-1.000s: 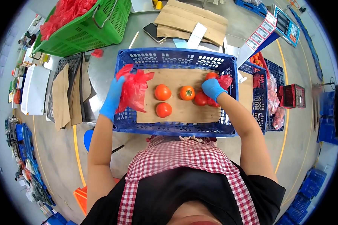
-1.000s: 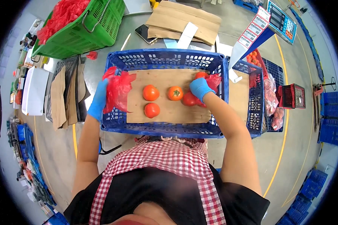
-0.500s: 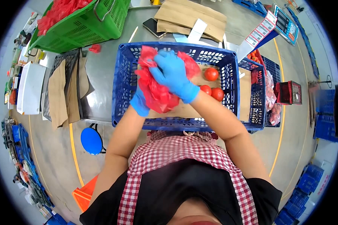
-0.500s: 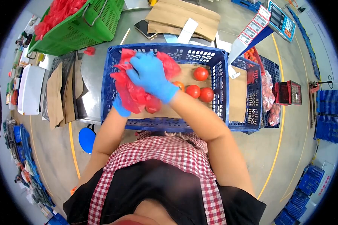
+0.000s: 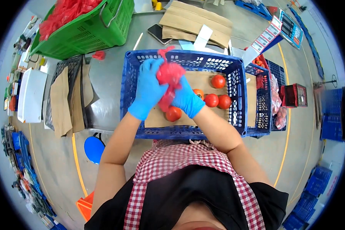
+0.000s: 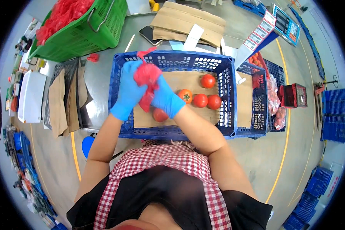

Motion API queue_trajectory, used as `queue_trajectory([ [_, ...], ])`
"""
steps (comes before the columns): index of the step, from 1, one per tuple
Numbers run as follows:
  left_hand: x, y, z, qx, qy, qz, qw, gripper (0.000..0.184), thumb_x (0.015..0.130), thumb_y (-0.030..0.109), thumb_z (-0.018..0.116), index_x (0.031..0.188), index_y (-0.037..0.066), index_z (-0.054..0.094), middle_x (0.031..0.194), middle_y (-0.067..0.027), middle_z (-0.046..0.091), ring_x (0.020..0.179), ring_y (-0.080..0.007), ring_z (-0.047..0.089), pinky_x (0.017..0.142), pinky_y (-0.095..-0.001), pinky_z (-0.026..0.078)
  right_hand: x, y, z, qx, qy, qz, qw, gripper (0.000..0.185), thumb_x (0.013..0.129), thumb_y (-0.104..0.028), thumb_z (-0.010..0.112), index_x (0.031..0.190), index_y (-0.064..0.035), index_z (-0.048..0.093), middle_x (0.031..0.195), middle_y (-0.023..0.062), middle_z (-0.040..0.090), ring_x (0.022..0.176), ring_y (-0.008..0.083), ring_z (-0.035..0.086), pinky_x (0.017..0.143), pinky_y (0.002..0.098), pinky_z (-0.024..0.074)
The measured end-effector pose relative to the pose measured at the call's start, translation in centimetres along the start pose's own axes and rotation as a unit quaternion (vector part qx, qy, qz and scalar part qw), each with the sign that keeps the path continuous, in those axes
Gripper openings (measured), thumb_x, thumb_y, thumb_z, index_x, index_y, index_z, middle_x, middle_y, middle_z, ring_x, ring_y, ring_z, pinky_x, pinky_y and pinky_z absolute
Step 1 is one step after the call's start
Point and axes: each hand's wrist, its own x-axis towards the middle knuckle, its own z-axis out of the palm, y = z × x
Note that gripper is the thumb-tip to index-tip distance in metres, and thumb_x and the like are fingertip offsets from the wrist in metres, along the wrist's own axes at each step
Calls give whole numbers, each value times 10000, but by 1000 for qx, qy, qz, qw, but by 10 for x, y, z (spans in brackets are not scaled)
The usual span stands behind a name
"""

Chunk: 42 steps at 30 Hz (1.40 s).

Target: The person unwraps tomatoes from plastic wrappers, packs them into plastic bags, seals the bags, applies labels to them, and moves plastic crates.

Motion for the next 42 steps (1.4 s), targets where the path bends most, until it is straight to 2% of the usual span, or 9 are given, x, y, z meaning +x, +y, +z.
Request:
queue_trajectory([
  [8, -46, -27, 27, -218, -156, -118, 956, 807, 716, 62, 629, 1407, 194, 235, 1406, -127, 225, 1284, -344, 247, 1059, -423, 244, -7, 31, -13, -224, 245, -138, 933, 234, 849, -179, 551, 1064, -87, 547, 984, 37, 588, 886, 160, 573, 767, 314, 475],
  [11, -49, -10, 5, -648, -187, -235, 700, 693, 798, 96, 589, 1395, 129, 240, 1407, -114, 268, 1241, -239, 362, 1035, -407, 317, -6, 12, -9, -347, 254, -180, 885, 189, 791, -135, 589, 973, -89, 562, 844, 55, 602, 773, 212, 586, 675, 333, 481],
  [14, -48, 3, 5, -814, -141, -438, 355, 538, 835, 217, 570, 1310, 66, 366, 1321, -126, 406, 1211, -273, 409, 1002, -415, 359, -3, 24, -1, -817, 206, -218, 492, 217, 727, -134, 612, 933, -82, 566, 788, 107, 602, 739, 291, 581, 640, 361, 466],
  [18, -51, -11, 14, -754, -52, -453, 473, 441, 843, 250, 596, 1232, 92, 464, 1164, -66, 544, 1041, -200, 544, 891, -353, 456, 7, 32, -3, -896, 190, -172, 363, 462, 674, -158, 650, 1123, -104, 557, 937, 159, 585, 886, 353, 569, 736, 379, 457],
  [28, 163, -80, -186, -568, 122, -123, 804, 385, 862, 241, 561, 1170, 29, 469, 1105, -142, 551, 992, -248, 570, 840, -316, 476, -36, -45, 24, -707, 165, -124, 676, 514, 780, -215, 652, 1239, -44, 496, 1157, 141, 562, 1060, 226, 525, 921, 330, 405],
  [32, 251, -161, -292, -456, -121, -48, 880, 585, 799, 409, 584, 1208, 18, 434, 1238, -170, 462, 1114, -290, 499, 948, -424, 407, -93, -89, -44, -863, 345, -190, 317, 446, 739, -209, 624, 1163, -87, 556, 1108, 194, 562, 1011, 315, 550, 845, 395, 452],
  [34, 211, -93, -250, -337, 321, -252, 849, 426, 821, 354, 548, 1128, 62, 512, 1047, -125, 551, 996, -268, 545, 884, -404, 438, -112, -108, -57, -867, 427, -204, 155, 484, 692, -167, 621, 1167, -101, 552, 1145, 215, 511, 1017, 372, 520, 864, 426, 435],
  [36, 166, -85, -184, -318, 241, -179, 899, 337, 805, 317, 566, 1049, 84, 566, 898, -84, 562, 879, -221, 555, 826, -354, 447, -126, -123, -70, -870, 464, -166, 6, 549, 672, -149, 631, 1209, -123, 519, 1172, 223, 446, 988, 382, 522, 815, 427, 462],
  [42, 34, -34, -42, -456, -28, -314, 832, 318, 847, 166, 539, 1147, 61, 546, 1060, -25, 578, 940, -139, 556, 828, -291, 448, -118, -156, -121, -901, 397, -92, 148, 574, 682, -190, 658, 1224, -117, 482, 1151, 229, 478, 973, 351, 557, 801, 407, 486],
])
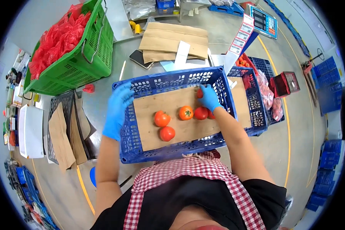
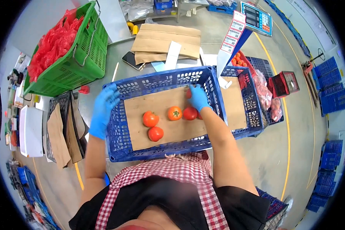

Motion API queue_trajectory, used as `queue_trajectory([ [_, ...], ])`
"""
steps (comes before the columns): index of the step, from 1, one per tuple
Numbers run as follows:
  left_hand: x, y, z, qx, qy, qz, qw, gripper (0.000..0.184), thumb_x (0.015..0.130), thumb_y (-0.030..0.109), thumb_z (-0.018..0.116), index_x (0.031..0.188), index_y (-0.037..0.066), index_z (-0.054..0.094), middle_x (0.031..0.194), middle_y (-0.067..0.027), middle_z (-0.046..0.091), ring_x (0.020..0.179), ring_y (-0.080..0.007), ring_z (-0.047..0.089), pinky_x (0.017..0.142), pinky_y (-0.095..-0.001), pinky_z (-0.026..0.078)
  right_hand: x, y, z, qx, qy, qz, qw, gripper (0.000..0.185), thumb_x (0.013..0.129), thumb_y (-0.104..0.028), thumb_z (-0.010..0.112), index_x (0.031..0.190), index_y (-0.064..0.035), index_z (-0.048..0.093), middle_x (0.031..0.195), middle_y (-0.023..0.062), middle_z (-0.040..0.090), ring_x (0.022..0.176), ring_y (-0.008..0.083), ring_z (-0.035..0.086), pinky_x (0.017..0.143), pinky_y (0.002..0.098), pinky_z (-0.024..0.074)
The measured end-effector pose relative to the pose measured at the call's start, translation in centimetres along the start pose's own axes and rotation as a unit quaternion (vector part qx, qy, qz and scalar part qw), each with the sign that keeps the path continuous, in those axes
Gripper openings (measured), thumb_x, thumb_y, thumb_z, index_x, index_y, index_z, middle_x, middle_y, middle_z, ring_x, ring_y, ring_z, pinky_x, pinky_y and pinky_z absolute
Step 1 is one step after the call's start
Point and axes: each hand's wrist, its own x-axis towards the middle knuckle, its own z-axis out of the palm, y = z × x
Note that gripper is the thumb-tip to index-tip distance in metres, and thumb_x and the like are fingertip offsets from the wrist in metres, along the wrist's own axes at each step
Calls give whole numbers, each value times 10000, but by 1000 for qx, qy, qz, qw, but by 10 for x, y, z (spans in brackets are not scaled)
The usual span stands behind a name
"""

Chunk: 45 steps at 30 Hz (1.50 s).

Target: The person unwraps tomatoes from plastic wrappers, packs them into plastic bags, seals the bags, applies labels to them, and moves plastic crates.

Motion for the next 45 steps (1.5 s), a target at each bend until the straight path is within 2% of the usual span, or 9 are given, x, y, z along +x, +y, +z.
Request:
queue_trajectory([
  [5, -72, -55, -21, -21, 26, -66, 997, 337, 853, 192, 526, 1151, 34, 539, 1088, -68, 584, 968, -179, 566, 849, -315, 452, -15, -34, -56, 872, -214, 235, 372, 549, 819, -528, 481, 1128, -75, 510, 1045, 169, 581, 790, 302, 607, 551, 346, 535],
  [12, -114, -61, -32, 9, 69, -53, 996, 314, 853, 165, 543, 1137, 31, 557, 1069, -74, 600, 970, -162, 572, 856, -296, 448, -50, -69, -85, 911, -342, 62, 222, 597, 859, -527, 403, 1154, -14, 481, 957, 215, 566, 704, 264, 543, 424, 307, 450],
  [18, -117, -58, 43, 130, -103, 64, 984, 737, 784, 98, 643, 1397, 99, 233, 1305, -118, 402, 1175, -225, 430, 955, -331, 393, -72, -139, -99, 883, -395, 91, 237, 706, 857, -604, 353, 1233, -13, 440, 927, 169, 554, 614, 203, 502, 511, 283, 430],
  [21, -111, -73, 67, -35, -67, 108, 991, 867, 687, 62, 748, 1382, 56, 230, 1263, -97, 456, 1120, -173, 467, 940, -324, 411, -97, -208, -100, 826, -299, 196, 435, 613, 888, -550, 387, 1253, -61, 443, 1233, 78, 520, 1058, 214, 545, 879, 338, 463],
  [26, -131, -73, 1, -103, 71, 117, 985, 607, 672, 171, 779, 1190, 31, 494, 1059, -54, 578, 977, -149, 551, 819, -286, 477, -104, -247, -83, 535, -281, -51, 795, 480, 964, -408, 324, 997, -14, 595, 667, 25, 574, 570, 74, 471, 544, 211, 382],
  [33, -129, -39, -204, -323, 210, 163, 908, 424, 844, 189, 607, 1220, 60, 461, 1147, -70, 517, 1035, -187, 526, 895, -311, 462, -102, -274, -61, 575, -310, -29, 756, 619, 939, -510, 273, 1088, 23, 549, 666, 78, 582, 522, 127, 494, 532, 237, 408],
  [38, -126, 144, -425, 287, 543, 194, 765, 254, 908, 263, 474, 1059, 76, 555, 850, 7, 556, 804, -113, 514, 703, -292, 442, -102, -245, -47, 601, -317, 43, 733, 519, 941, -447, 357, 1050, 10, 579, 685, 76, 599, 543, 122, 522, 542, 218, 423],
  [40, -112, 179, -453, -262, 430, 347, 791, 236, 883, 223, 490, 1035, 74, 591, 822, -29, 587, 778, -143, 540, 677, -315, 444, -101, -234, -44, 597, -290, 56, 746, 505, 936, -441, 378, 1041, 8, 584, 692, 81, 603, 540, 127, 528, 540, 222, 427],
  [45, -89, 67, -332, 76, 256, 218, 939, 207, 850, 144, 553, 1024, 55, 622, 908, -52, 626, 812, -148, 577, 708, -286, 467, -114, -216, -31, 609, -256, 100, 744, 283, 898, -250, 495, 967, -13, 632, 726, 80, 618, 568, 121, 546, 558, 229, 435],
])
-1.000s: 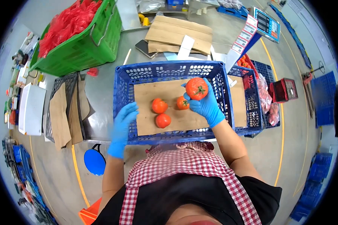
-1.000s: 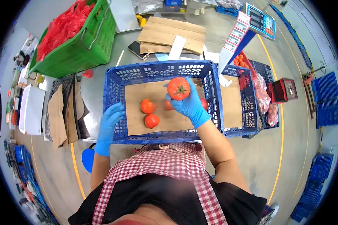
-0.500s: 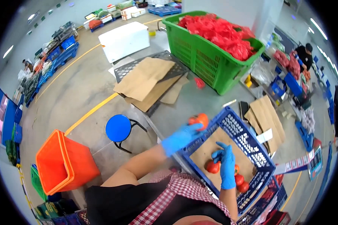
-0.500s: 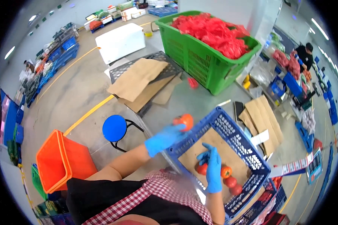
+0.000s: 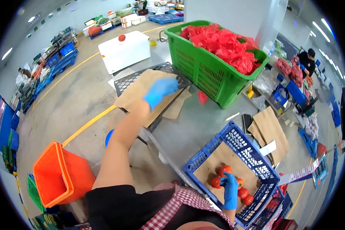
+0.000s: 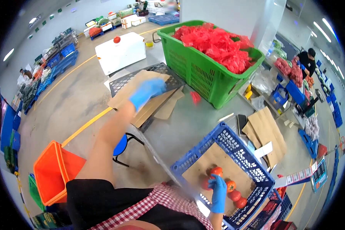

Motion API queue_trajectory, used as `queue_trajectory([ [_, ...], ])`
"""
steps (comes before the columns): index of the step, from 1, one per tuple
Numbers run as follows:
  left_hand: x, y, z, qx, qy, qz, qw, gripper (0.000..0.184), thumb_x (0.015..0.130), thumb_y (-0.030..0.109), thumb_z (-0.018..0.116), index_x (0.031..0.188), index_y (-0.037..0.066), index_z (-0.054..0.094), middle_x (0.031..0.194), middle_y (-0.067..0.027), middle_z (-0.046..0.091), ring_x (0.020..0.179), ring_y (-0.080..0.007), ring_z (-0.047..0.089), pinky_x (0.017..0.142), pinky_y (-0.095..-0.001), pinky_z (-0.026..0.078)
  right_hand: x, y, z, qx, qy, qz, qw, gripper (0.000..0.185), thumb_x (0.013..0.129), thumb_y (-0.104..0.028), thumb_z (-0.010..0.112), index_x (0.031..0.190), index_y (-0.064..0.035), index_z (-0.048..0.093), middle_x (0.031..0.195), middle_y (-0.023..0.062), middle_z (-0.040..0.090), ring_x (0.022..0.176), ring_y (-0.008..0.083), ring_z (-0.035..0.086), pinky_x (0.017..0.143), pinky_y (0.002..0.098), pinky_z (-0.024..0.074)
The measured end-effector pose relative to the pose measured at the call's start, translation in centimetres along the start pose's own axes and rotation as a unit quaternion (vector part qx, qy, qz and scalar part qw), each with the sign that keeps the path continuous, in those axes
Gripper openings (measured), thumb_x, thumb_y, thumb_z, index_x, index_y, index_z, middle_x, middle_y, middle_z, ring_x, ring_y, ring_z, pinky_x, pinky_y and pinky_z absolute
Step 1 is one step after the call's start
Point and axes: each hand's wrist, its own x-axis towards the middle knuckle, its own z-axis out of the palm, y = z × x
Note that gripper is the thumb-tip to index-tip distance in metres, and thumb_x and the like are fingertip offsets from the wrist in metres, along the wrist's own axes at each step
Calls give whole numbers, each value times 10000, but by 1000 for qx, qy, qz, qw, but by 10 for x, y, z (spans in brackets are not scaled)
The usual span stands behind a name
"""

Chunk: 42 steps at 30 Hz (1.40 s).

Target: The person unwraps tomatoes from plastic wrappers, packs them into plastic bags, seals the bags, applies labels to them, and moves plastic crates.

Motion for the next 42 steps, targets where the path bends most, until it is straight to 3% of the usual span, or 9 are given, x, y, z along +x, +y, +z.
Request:
queue_trajectory([
  [9, -265, -206, 26, -467, 157, -148, 858, 309, 881, 286, 566, 1055, 30, 548, 970, -88, 598, 913, -186, 564, 853, -361, 470, -57, 5, -68, -152, 9, -22, 988, 213, 879, -120, 520, 1012, 17, 614, 835, 46, 607, 753, 108, 561, 696, 237, 448],
  [11, -325, -196, 49, -335, 170, -371, 849, 334, 866, 251, 564, 1143, 66, 535, 1038, -77, 594, 950, -180, 551, 836, -330, 456, -72, 15, -99, -261, 48, -72, 962, 241, 872, -134, 538, 1045, 24, 593, 877, 56, 605, 766, 113, 555, 707, 242, 445],
  [18, -461, -344, 156, -10, -11, -584, 811, 628, 755, 195, 592, 1341, 112, 383, 1239, -89, 506, 1016, -218, 522, 846, -345, 403, -141, 38, -157, -564, 104, -208, 792, 206, 870, -131, 501, 964, 12, 616, 845, 180, 616, 734, 315, 597, 673, 375, 459],
  [20, -490, -456, 199, -36, -120, -515, 848, 648, 754, 249, 616, 1330, 70, 381, 1262, -135, 485, 1075, -250, 494, 886, -379, 395, -140, 36, -150, -607, 86, -236, 754, 211, 878, -115, 463, 944, 7, 621, 835, 172, 614, 727, 334, 585, 650, 394, 448],
  [25, -441, -393, 289, 251, -498, -232, 797, 456, 766, 283, 619, 1134, 18, 567, 1158, -189, 560, 1106, -340, 499, 963, -353, 367, -146, 36, -153, -582, 102, -166, 790, 229, 891, -183, 481, 962, -12, 618, 810, 175, 619, 662, 318, 601, 599, 379, 460],
  [30, -383, -432, 201, 224, -96, -284, 927, 372, 834, 226, 513, 1135, 12, 557, 1109, -145, 588, 1059, -250, 517, 938, -362, 383, -143, 35, -147, -558, 112, -163, 806, 211, 884, -159, 480, 961, -20, 618, 792, 168, 609, 652, 311, 599, 574, 377, 451],
  [33, -342, -558, 68, 476, -183, -142, 848, 490, 901, 389, 392, 1250, 54, 467, 1261, -110, 505, 1111, -272, 495, 974, -394, 349, -138, 36, -147, -599, 115, -181, 771, 198, 873, -138, 477, 949, -33, 627, 769, 146, 604, 633, 306, 577, 560, 379, 435],
  [34, -323, -545, 54, 294, -86, -178, 935, 517, 904, 403, 376, 1278, 50, 429, 1270, -108, 493, 1124, -271, 479, 973, -400, 346, -135, 39, -148, -605, 125, -205, 759, 191, 857, -130, 483, 939, -39, 629, 760, 140, 602, 626, 305, 571, 560, 377, 432],
  [42, -241, -488, 15, 363, 18, -420, 832, 452, 902, 388, 394, 1187, 49, 482, 1174, -128, 528, 1011, -274, 506, 883, -403, 373, -123, 33, -137, -614, 179, -108, 761, 189, 827, -134, 495, 883, -35, 646, 757, 154, 617, 652, 305, 581, 599, 381, 444],
])
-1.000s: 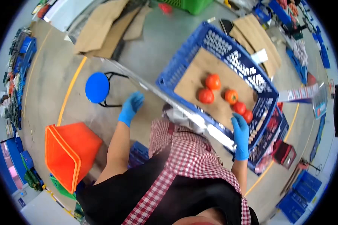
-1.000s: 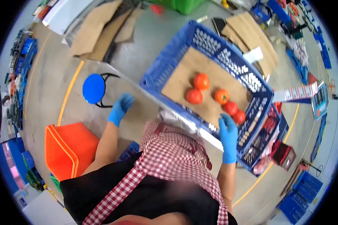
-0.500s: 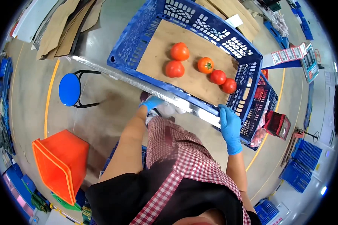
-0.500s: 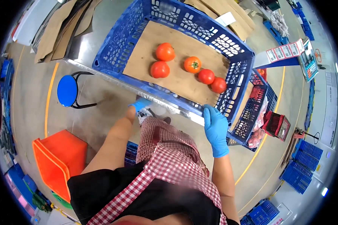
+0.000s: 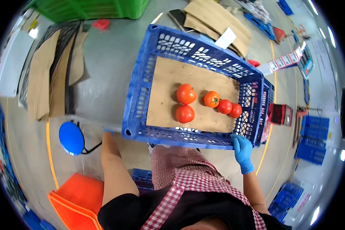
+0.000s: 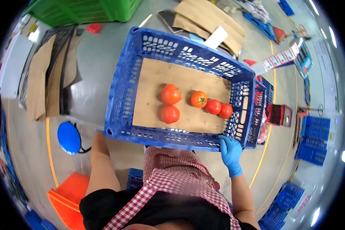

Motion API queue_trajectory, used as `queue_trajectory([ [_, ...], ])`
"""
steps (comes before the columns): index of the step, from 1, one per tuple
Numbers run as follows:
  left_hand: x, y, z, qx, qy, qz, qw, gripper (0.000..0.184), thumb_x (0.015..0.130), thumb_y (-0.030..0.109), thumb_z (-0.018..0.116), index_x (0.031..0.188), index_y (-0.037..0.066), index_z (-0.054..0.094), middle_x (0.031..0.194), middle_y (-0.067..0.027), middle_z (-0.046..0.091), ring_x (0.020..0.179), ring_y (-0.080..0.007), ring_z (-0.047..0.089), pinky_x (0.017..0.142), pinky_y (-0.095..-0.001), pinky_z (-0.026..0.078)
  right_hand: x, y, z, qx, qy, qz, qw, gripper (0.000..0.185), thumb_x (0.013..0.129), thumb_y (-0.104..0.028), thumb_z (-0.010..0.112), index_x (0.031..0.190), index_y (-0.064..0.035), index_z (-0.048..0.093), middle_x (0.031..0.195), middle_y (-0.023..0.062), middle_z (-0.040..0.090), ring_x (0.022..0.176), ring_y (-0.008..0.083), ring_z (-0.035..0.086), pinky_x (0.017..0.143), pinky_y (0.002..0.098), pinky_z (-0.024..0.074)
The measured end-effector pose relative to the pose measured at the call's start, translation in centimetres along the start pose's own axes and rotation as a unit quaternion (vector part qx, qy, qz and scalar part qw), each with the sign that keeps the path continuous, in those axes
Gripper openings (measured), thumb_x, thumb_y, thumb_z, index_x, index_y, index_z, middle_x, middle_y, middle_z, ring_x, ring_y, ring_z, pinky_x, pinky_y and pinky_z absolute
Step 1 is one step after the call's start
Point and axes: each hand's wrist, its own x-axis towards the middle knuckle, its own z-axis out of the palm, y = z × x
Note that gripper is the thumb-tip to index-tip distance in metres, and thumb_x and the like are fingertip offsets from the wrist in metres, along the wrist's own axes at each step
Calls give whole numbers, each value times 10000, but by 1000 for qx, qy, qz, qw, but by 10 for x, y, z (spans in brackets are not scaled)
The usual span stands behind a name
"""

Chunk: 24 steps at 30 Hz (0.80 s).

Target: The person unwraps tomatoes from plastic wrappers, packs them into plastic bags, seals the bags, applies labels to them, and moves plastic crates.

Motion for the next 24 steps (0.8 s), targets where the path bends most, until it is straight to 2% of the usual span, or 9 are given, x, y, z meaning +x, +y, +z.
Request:
queue_trajectory([
  [4, 5, 13, 0, 6, -32, -7, 999, 424, 901, 381, 403, 1142, 49, 508, 1125, -138, 545, 955, -276, 519, 839, -404, 386, 2, -3, -1, -1, -18, 45, 999, 191, 828, -141, 495, 873, -31, 645, 751, 154, 616, 667, 309, 584, 614, 381, 445],
  [7, -4, 16, 9, 3, -50, -4, 999, 405, 901, 376, 409, 1108, 48, 528, 1089, -146, 558, 913, -277, 529, 805, -405, 396, 3, -4, 2, -3, 7, 53, 999, 189, 824, -137, 496, 864, -34, 650, 739, 150, 616, 649, 304, 586, 611, 378, 449],
  [17, -95, 12, 6, -96, -66, 26, 993, 363, 898, 357, 432, 994, 48, 594, 969, -171, 601, 773, -281, 561, 693, -408, 429, 2, 0, 3, -18, 59, 50, 997, 155, 790, -147, 538, 836, -40, 640, 718, 138, 611, 630, 310, 586, 586, 399, 451],
  [20, -128, 7, -10, -105, -22, 62, 992, 357, 897, 352, 438, 960, 47, 614, 933, -178, 614, 731, -282, 571, 659, -409, 439, -2, 2, 4, -22, 80, 46, 995, 148, 792, -161, 542, 827, -56, 640, 676, 131, 597, 595, 305, 575, 558, 406, 437],
  [21, -139, 11, -16, -95, 3, 81, 992, 356, 897, 350, 441, 949, 47, 621, 921, -181, 619, 717, -282, 575, 648, -409, 442, -1, -2, -1, -21, 52, 62, 996, 182, 805, -167, 521, 845, -42, 647, 733, 131, 616, 644, 298, 592, 600, 387, 455],
  [24, -176, 23, -32, -8, 72, 150, 986, 355, 896, 345, 447, 915, 47, 641, 885, -188, 632, 675, -283, 584, 614, -410, 452, -2, -2, -2, -13, 74, 38, 996, 146, 790, -168, 529, 781, -57, 624, 692, 130, 598, 611, 305, 578, 565, 403, 443],
])
